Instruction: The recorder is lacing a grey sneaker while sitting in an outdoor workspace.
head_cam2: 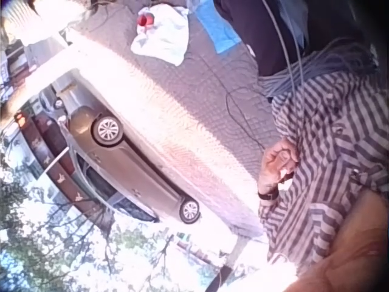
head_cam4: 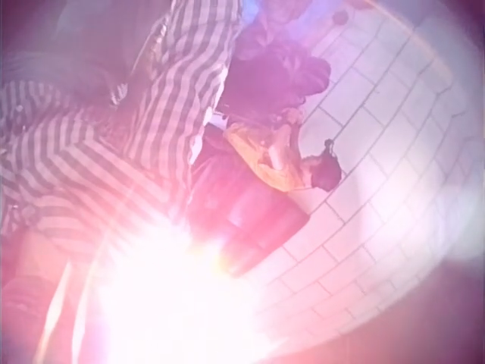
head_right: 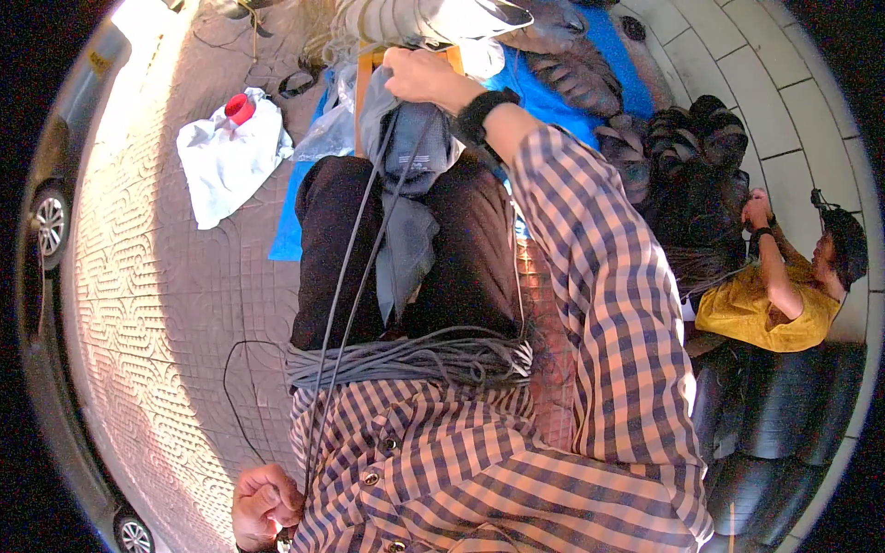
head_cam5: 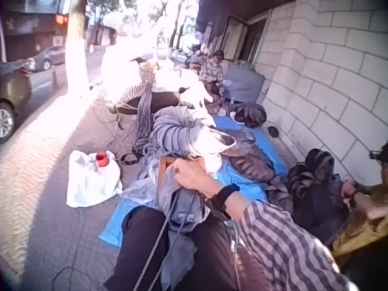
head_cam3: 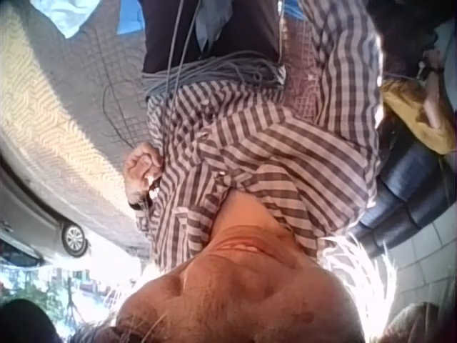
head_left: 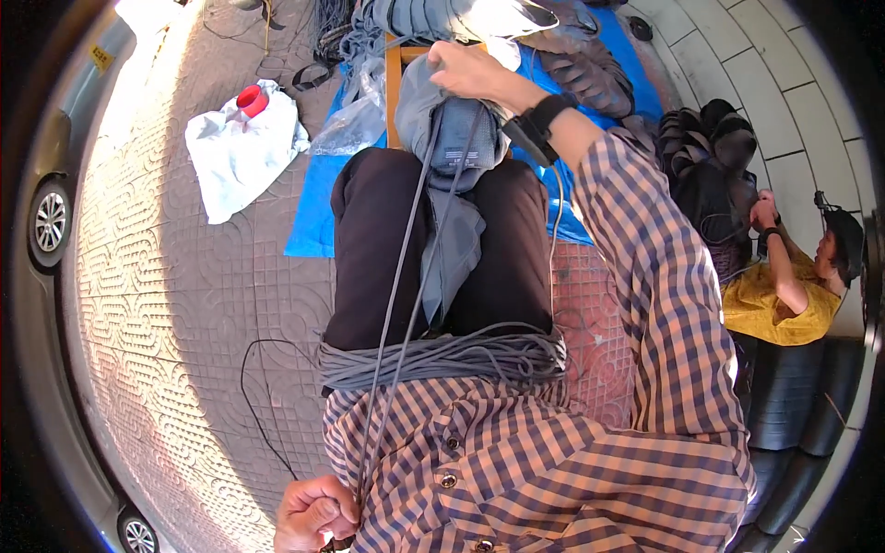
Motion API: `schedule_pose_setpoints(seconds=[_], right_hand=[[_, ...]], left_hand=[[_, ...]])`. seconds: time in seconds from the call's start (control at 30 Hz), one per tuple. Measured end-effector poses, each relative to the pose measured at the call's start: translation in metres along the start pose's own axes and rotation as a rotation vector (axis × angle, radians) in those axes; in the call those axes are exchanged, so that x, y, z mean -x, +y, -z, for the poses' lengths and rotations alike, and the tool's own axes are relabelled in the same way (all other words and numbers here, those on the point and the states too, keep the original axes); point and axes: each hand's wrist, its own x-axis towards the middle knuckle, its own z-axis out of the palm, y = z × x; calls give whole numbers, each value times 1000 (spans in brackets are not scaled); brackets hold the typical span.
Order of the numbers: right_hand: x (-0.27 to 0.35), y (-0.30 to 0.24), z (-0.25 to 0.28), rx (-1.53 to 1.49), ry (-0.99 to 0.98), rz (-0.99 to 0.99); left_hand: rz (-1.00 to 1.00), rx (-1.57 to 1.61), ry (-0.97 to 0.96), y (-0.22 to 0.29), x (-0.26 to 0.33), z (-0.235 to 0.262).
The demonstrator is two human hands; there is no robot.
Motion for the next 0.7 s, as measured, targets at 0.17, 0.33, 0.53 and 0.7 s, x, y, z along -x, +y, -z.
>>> schedule_pose_setpoints(seconds=[0.17, 0.33, 0.53, 0.7], right_hand=[[39, 17, 33, -415, -29, -35], [67, 7, 12, -2, 227, 240], [67, 17, 9, -50, 239, 180], [68, 3, 2, 144, 343, 223]], left_hand=[[-14, 143, 60, 0, -4, 0], [4, 97, 40, 9, -12, -5], [-32, 65, 146, 13, -16, -14], [2, 66, 71, 22, -28, -13]])
